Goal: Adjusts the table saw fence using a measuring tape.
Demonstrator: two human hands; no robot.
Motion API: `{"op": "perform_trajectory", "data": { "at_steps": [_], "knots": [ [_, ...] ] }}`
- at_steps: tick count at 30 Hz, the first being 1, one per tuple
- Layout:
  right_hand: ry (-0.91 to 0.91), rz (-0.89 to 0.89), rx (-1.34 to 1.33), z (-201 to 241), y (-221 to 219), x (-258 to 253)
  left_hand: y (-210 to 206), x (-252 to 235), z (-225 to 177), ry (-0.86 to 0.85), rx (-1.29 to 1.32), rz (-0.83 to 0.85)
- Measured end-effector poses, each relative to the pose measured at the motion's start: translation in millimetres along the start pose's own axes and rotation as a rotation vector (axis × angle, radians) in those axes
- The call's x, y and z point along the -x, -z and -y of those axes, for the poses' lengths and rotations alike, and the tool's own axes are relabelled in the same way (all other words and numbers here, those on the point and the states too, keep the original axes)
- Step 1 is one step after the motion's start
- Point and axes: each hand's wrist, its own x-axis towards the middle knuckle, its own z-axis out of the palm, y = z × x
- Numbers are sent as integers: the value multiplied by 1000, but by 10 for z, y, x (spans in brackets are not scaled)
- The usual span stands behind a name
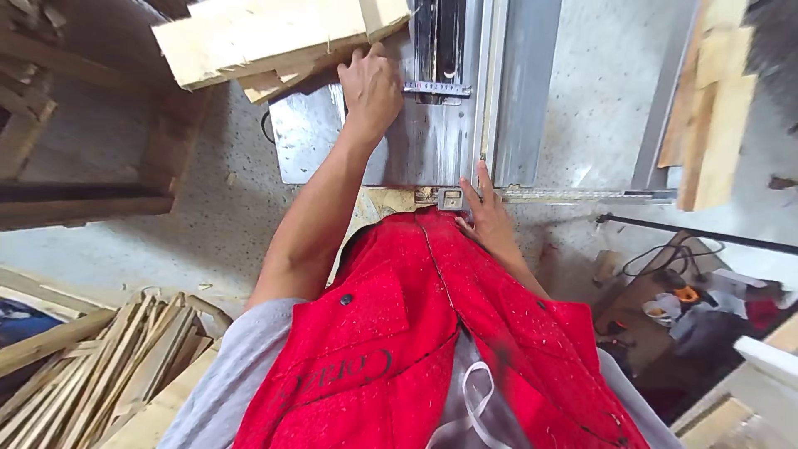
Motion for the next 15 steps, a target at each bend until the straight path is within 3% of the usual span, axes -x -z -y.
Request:
{"op": "perform_trajectory", "data": {
  "at_steps": [15],
  "knots": [
    [19, 25, -31, -2, 26, 1, 20, 25, -25, 11, 26, -2]
  ]
}}
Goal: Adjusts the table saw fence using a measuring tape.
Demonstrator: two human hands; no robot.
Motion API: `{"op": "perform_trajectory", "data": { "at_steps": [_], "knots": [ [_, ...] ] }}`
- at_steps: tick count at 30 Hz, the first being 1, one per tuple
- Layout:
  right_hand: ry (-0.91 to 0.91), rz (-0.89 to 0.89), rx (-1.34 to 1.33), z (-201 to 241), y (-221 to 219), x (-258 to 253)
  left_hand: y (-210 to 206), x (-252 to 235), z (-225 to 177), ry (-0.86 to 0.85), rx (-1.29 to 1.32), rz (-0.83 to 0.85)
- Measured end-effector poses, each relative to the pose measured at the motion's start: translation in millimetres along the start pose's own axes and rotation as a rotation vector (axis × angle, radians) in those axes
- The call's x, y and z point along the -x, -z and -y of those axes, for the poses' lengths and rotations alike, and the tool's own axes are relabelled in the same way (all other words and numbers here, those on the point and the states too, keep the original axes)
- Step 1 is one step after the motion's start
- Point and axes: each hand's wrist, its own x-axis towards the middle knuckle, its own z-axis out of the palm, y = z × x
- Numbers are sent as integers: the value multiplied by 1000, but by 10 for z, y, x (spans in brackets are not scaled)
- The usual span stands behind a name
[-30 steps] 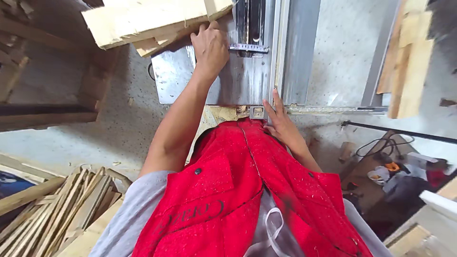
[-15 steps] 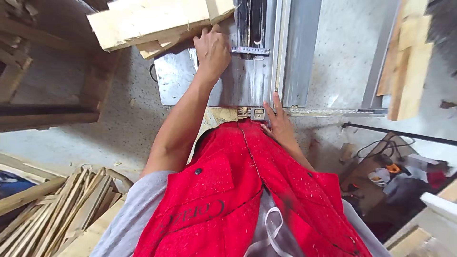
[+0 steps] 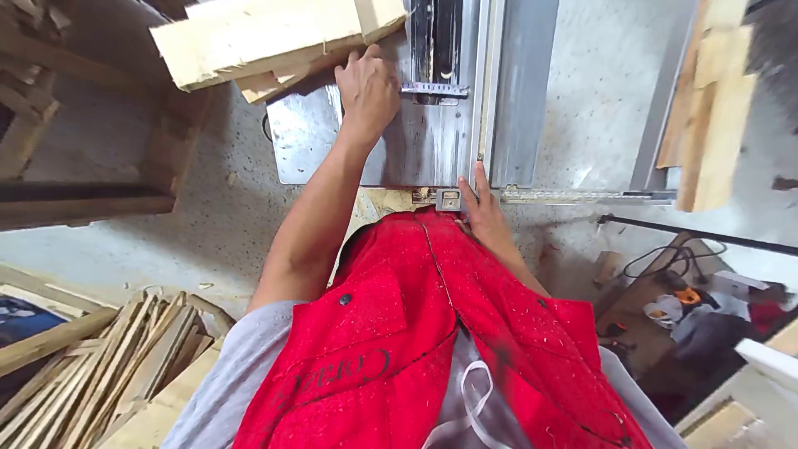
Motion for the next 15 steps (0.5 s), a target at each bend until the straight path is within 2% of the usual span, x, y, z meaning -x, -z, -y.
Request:
{"op": "perform_trajectory", "data": {
  "at_steps": [8, 15],
  "knots": [
    [39, 5, 25, -44, -26, -19, -10, -8, 12, 3, -8, -7],
    [84, -60, 53, -67, -58, -11, -1, -15, 0, 15, -5, -7]
  ]
}}
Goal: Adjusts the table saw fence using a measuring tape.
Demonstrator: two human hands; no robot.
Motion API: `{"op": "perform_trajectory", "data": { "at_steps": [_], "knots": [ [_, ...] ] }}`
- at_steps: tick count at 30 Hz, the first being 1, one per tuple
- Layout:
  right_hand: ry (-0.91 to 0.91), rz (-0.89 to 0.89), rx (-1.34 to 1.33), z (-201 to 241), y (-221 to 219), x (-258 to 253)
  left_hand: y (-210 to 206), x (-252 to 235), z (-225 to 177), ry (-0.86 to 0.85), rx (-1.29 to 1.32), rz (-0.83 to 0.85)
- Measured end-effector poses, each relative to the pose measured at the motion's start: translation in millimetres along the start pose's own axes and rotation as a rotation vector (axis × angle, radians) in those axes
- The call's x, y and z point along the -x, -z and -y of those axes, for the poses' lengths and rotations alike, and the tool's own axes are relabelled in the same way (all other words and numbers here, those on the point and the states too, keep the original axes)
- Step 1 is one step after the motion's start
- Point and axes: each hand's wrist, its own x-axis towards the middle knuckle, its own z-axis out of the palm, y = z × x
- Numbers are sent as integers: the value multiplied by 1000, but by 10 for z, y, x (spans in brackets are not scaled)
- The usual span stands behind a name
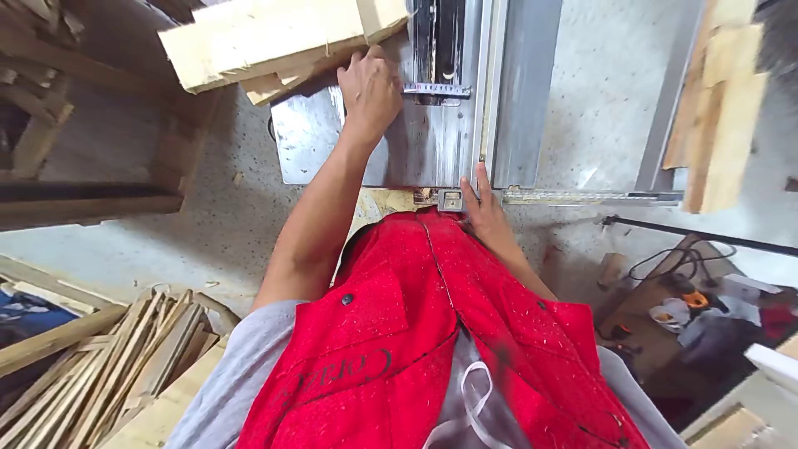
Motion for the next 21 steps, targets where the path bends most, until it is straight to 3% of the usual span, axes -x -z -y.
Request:
{"op": "perform_trajectory", "data": {
  "at_steps": [11, 16, 18, 21],
  "knots": [
    [26, -39, -51, -47, 27, 27, 3, 14, 12, -8, 15, 4],
    [-258, -171, -192, -45, 274, 99, -2, 6, 26, -2, 13, 5],
    [-348, -120, -234, 2, 207, 82, 0, -14, 17, -4, 7, 9],
    [-339, -19, -211, 86, 96, -6, -3, -17, 20, -12, 4, 3]
  ]
}}
